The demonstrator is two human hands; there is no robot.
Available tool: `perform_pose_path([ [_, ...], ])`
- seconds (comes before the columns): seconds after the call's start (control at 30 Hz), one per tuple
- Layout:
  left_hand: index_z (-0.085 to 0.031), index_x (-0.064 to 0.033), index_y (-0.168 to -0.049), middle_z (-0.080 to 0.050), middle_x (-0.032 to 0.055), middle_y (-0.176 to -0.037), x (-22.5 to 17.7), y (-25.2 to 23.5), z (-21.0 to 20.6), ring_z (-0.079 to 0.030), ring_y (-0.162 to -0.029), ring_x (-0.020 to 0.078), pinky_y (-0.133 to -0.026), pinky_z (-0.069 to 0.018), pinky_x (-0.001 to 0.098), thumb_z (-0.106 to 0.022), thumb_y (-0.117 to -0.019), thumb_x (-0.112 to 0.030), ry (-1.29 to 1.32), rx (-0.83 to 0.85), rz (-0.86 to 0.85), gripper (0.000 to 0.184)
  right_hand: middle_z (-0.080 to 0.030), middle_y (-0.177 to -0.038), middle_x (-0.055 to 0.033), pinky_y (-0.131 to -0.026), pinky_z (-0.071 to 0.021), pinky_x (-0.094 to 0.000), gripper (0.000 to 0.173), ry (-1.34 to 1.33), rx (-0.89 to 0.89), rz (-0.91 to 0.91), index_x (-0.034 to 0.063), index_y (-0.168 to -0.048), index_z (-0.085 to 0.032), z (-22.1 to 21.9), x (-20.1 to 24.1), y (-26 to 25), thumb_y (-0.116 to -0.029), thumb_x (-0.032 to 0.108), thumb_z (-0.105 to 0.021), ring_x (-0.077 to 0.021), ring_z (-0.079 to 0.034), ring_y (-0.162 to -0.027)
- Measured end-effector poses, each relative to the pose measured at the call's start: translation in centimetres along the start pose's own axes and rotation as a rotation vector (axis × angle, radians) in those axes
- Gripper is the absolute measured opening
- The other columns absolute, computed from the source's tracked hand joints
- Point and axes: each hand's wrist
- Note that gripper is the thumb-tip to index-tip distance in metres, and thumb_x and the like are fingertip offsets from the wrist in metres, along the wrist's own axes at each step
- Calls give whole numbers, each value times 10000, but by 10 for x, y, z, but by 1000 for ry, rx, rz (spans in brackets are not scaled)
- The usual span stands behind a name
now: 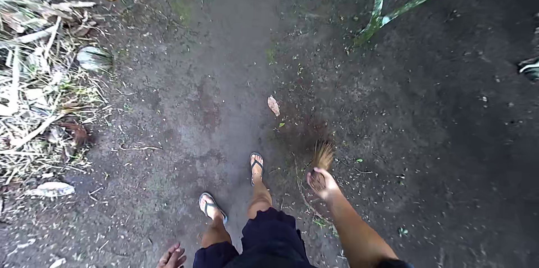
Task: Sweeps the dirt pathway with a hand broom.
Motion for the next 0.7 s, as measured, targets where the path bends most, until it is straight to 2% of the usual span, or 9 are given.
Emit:
perform_pose_path([
  [0.07, -443, -2, -1473, -595, 250, -1320, -11, 16, -31, -658, -1048, 275, -878, -540, 441, -458, -1085, -193, -25, 4, 15, 432, -633, -831, -97, -594, -591, -329, 163, 26, 39, -110, 65, -1085, -524, -37, 1, -21, -1003, 205, -517, -189, -657, -668],
  [0.13, -453, -3, -1464, -602, 248, -1311, -21, 27, -56, -664, -1045, 277, -874, -545, 445, -466, -1083, -184, -44, -6, 24, 422, -633, -818, -106, -602, -569, -347, 163, 239, 217, -264, 50, -1096, -543, -68, -25, -17, -992, 173, -523, -199, -637, -665],
  [0.2, -463, 0, -1454, -606, 246, -1301, -29, 33, -78, -665, -1036, 278, -870, -547, 446, -474, -1082, -183, -54, -7, 33, 415, -633, -826, -108, -609, -573, -361, 198, 369, 415, -397, 77, -1178, -509, -80, -39, 5, -991, 139, -533, -209, -645, -674],
  [0.3, -480, -6, -1445, -624, 232, -1274, -48, 35, -103, -674, -1017, 271, -859, -556, 439, -491, -1076, -188, -61, -3, 15, 411, -641, -903, -105, -625, -573, -359, 482, 426, 579, -431, 149, -1374, -414, -53, -7, 32, -924, 159, -587, -207, -654, -714],
  [0.4, -504, -13, -1429, -644, 217, -1258, -67, 31, -119, -684, -1006, 263, -855, -559, 434, -499, -1075, -192, -74, -5, -20, 396, -657, -967, -119, -611, -587, -380, 929, 563, 669, -333, 253, -1588, -212, -4, 53, 53, -803, 239, -708, -227, -671, -725],
  [0.47, -511, -16, -1423, -649, 216, -1248, -78, 32, -131, -686, -1000, 265, -849, -559, 433, -497, -1079, -185, -63, -11, -24, 384, -660, -987, -150, -615, -599, -410, 1118, 593, 631, -254, 293, -1628, -112, 23, 85, 66, -739, 245, -789, -260, -683, -736],
  [0.53, -510, -17, -1419, -649, 219, -1240, -87, 37, -142, -686, -998, 270, -839, -561, 434, -490, -1080, -178, -46, -13, -15, 375, -655, -996, -167, -616, -601, -424, 1203, 592, 512, -165, 298, -1635, -69, 40, 109, 69, -693, 216, -814, -278, -686, -746],
  [0.63, -513, -14, -1416, -652, 223, -1237, -88, 41, -154, -689, -987, 273, -834, -563, 434, -494, -1077, -168, -44, -2, 1, 373, -638, -933, -142, -576, -588, -403, 1095, 538, 330, -60, 261, -1604, -103, 44, 140, 34, -722, 162, -745, -254, -669, -693],
  [0.7, -512, -17, -1417, -651, 218, -1239, -83, 47, -153, -686, -979, 261, -826, -560, 419, -497, -1076, -172, -48, -9, 9, 375, -607, -894, -116, -600, -585, -391, 851, 490, 246, -38, 224, -1548, -193, 31, 153, -12, -836, 112, -647, -233, -654, -698],
])
Point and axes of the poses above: each hand's wrist, its own y-axis away from the middle knuckle, its own z-axis out of the back of the hand, x = y × z
